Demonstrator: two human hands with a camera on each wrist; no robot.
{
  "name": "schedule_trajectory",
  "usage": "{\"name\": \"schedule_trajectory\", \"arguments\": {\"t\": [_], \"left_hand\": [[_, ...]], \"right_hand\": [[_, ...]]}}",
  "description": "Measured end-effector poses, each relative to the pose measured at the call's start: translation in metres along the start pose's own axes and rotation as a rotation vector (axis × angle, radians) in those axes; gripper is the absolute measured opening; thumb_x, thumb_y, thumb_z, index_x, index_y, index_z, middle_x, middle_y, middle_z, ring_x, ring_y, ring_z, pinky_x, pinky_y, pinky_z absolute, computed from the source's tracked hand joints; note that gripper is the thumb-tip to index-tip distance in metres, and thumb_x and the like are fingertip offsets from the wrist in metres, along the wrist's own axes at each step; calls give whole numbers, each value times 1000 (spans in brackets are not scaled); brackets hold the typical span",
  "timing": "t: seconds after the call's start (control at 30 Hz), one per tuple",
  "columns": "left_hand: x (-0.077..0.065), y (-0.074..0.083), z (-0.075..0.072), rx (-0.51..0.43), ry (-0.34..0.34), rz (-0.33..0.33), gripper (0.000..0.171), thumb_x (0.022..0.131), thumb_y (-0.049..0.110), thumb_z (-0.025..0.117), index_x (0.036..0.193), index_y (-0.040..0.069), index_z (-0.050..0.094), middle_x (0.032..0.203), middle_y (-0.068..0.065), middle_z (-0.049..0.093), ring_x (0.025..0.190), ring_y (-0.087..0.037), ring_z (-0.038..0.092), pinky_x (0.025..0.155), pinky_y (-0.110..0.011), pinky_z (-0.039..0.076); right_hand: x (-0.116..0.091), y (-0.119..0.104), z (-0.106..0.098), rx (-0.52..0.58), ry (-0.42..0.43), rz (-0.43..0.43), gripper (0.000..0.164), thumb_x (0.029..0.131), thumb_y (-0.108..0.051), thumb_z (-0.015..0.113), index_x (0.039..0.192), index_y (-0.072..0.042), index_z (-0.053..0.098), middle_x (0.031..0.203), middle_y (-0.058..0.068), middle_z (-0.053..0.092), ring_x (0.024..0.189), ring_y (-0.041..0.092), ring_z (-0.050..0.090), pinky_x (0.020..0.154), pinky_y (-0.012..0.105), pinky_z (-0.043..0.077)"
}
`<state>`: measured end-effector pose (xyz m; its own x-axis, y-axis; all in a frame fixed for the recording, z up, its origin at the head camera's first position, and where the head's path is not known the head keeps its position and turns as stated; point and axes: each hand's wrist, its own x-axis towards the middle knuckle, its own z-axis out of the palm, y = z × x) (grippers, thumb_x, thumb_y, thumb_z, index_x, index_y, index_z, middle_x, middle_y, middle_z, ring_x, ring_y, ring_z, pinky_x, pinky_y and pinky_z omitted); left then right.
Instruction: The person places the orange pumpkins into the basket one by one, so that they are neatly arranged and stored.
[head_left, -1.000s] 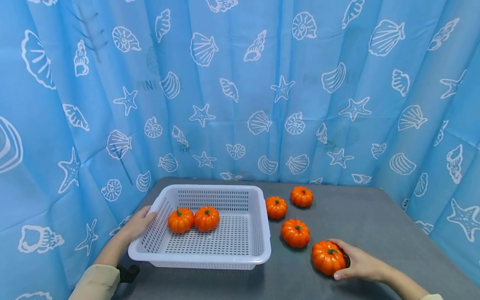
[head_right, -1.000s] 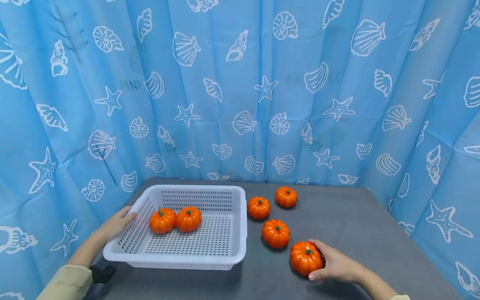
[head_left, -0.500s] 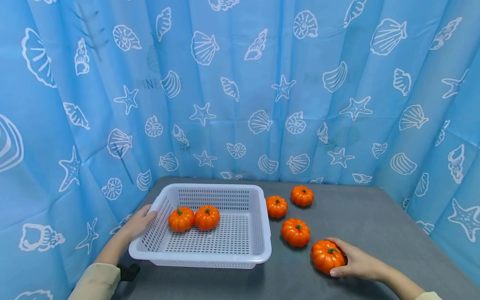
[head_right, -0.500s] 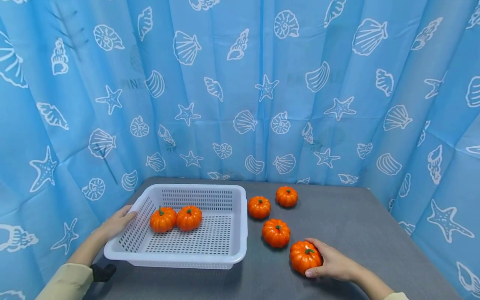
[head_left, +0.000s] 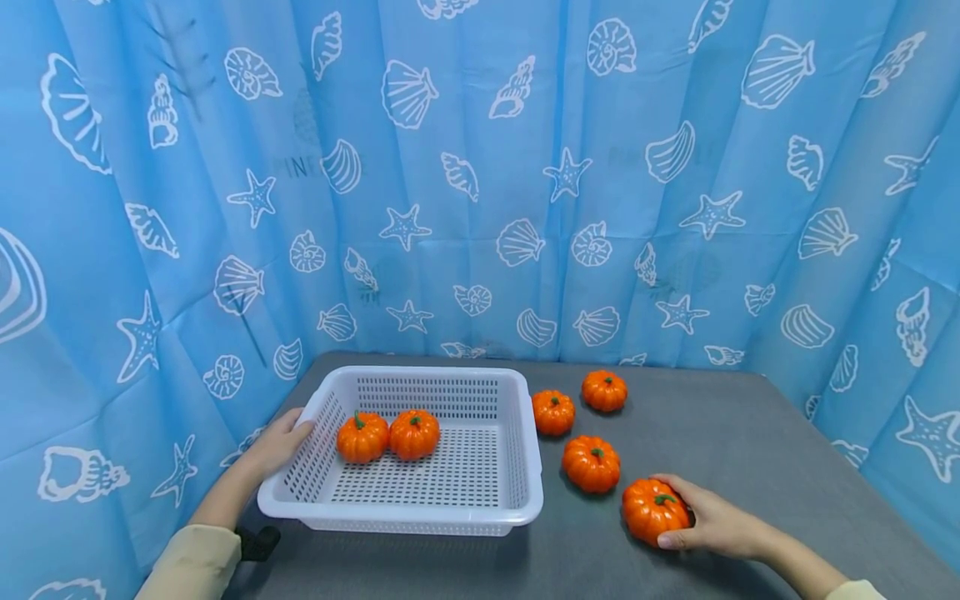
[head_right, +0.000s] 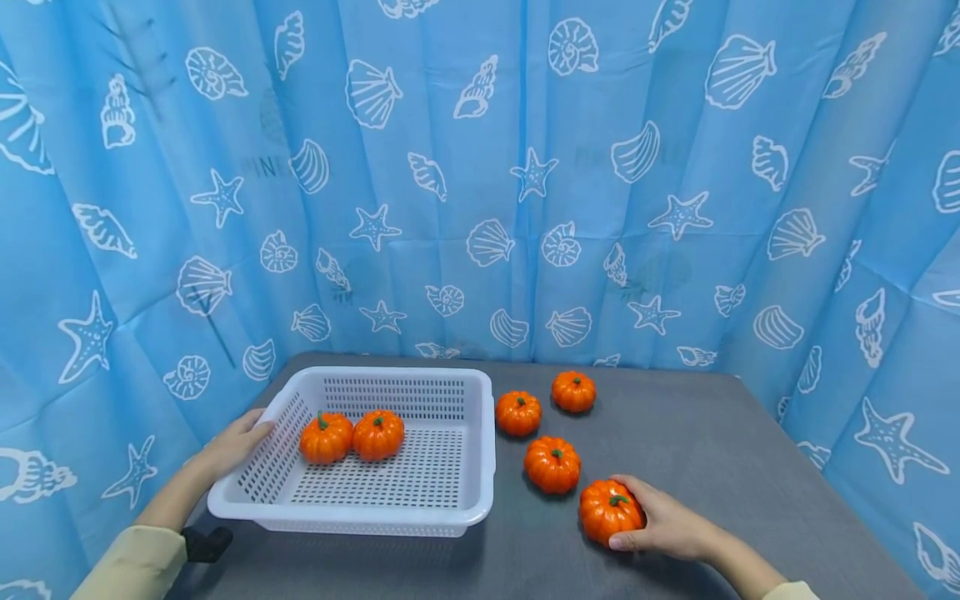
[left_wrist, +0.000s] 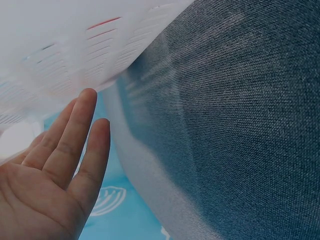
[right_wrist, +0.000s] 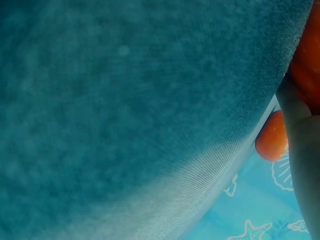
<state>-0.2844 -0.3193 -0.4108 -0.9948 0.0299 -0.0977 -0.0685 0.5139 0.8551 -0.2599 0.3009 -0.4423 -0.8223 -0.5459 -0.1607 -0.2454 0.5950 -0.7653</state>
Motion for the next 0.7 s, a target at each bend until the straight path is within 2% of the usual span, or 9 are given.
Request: {"name": "schedule_trajectory", "arguments": {"t": [0.37, 0.7], "left_hand": [[0, 2, 0, -12, -10, -11, 52, 103, 31, 36, 144, 3, 20, 109, -23, 63, 79, -30, 71, 61, -43, 59], [1, 0, -1, -10, -13, -12, 54, 103, 32, 36, 145, 4, 18, 110, -24, 63, 79, -30, 71, 61, -43, 59]], "right_hand": [[1, -3, -1, 3, 1, -11, 72, 89, -24, 64, 139, 13, 27, 128, 26, 48, 94, 2, 52, 74, 21, 46], [-1, -9, -7, -49, 55, -7, 71, 88, -25, 66, 138, 10, 30, 128, 24, 49, 94, 1, 52, 74, 20, 47]]}}
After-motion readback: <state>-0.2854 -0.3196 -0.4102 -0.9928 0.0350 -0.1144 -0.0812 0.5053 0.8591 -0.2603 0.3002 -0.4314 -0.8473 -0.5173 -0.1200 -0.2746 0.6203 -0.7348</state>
